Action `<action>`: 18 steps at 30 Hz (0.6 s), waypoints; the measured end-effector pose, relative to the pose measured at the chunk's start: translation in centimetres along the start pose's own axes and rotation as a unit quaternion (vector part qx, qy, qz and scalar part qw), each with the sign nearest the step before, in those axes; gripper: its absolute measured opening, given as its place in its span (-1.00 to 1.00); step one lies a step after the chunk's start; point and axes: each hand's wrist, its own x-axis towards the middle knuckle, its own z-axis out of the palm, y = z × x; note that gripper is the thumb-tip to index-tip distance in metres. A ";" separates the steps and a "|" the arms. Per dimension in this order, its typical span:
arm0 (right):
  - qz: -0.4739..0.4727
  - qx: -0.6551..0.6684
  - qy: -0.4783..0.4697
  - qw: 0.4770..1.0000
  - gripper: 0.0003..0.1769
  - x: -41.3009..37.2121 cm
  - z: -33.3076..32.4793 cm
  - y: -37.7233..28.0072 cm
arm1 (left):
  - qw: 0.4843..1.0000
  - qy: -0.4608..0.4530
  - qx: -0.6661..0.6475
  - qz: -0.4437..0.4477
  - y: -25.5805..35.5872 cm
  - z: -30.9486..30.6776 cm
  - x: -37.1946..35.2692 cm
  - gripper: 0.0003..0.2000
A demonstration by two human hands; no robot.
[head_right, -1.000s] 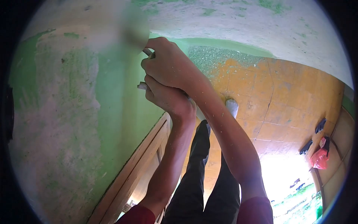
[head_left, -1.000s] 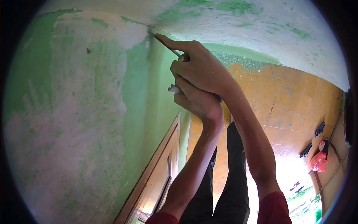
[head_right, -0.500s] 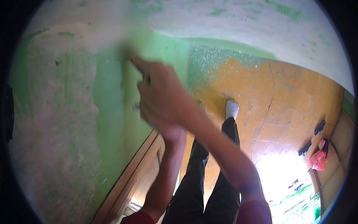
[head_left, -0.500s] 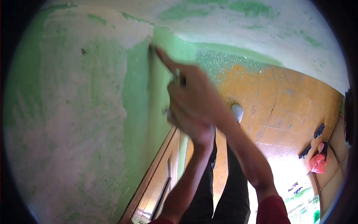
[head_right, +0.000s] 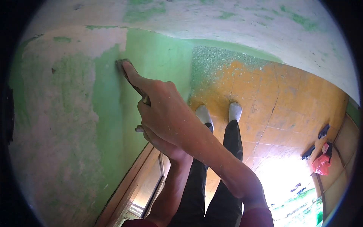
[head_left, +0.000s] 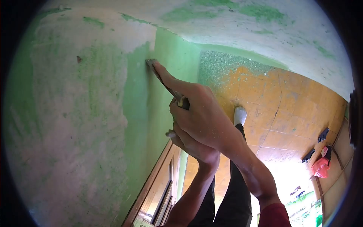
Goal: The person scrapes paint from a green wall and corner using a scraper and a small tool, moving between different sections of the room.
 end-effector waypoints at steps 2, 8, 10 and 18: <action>0.047 0.003 -0.023 0.999 -0.19 0.6 -0.9 -0.6 | 0.993 0.023 -0.095 -0.059 0.2 1.4 1.0 -0.37; 0.020 -0.014 -0.015 1.000 -0.20 -0.2 0.1 -2.0 | 0.998 0.025 0.045 0.022 0.4 -0.5 -0.7 -0.28; 0.034 0.038 0.011 0.999 -0.19 -0.5 1.1 -2.2 | 0.999 -0.013 0.020 -0.037 0.5 -0.8 -0.5 -0.31; -0.005 0.050 0.033 0.998 -0.19 -0.6 1.8 0.1 | 0.965 -0.037 0.258 -0.023 -0.7 1.0 0.7 -0.34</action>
